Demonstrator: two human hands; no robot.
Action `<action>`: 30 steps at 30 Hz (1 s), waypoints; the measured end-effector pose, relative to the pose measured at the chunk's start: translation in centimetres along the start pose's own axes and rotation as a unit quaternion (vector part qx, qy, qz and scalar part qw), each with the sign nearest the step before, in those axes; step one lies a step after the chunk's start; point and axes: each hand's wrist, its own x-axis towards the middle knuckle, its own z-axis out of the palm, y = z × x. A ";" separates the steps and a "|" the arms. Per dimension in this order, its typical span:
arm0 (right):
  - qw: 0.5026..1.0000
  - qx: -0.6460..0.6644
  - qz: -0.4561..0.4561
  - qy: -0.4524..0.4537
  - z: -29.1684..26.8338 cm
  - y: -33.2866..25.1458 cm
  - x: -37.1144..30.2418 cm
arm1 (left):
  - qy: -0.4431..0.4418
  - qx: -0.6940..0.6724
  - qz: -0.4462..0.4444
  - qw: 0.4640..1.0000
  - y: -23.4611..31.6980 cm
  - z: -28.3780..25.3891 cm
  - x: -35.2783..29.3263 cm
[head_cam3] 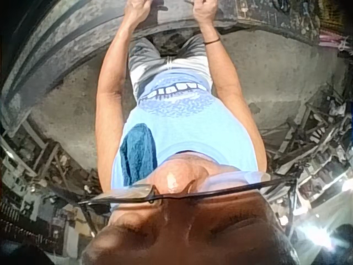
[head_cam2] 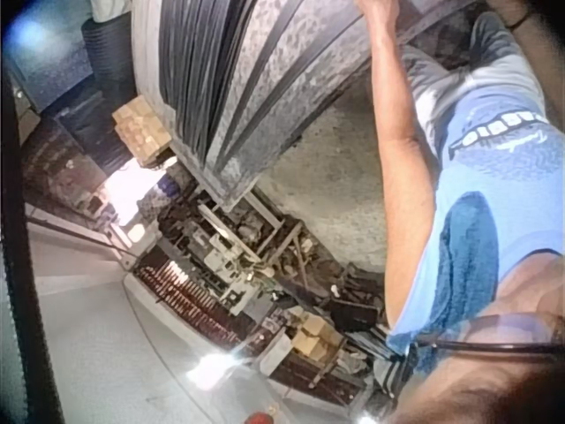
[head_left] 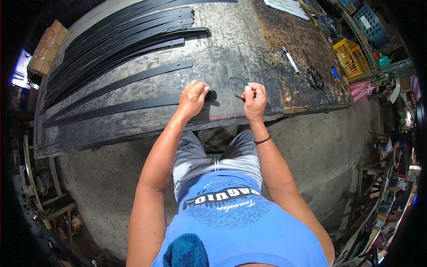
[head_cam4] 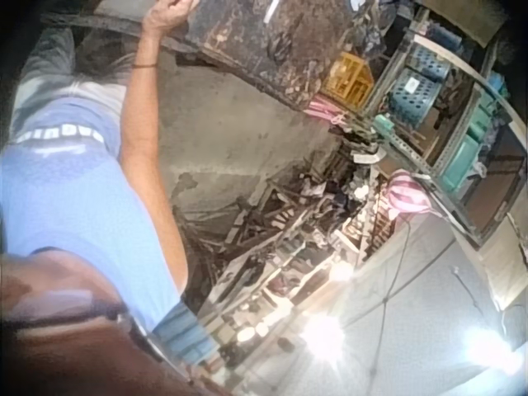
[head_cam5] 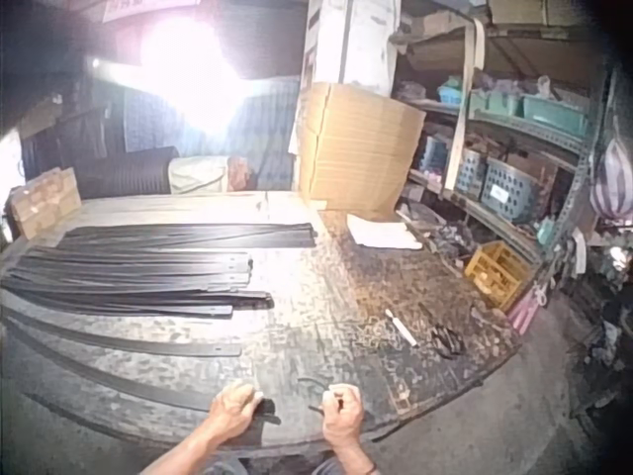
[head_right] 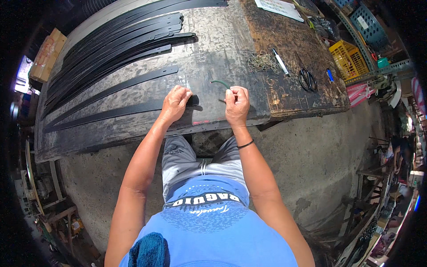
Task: Applying edge coat or dye to leather strips using an applicator and stacking them on a workbench.
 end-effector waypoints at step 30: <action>0.999 0.021 0.035 0.021 -0.1 0.0 0.1 | 0.160 -0.213 -0.022 0.964 -0.8 0.3 -1.3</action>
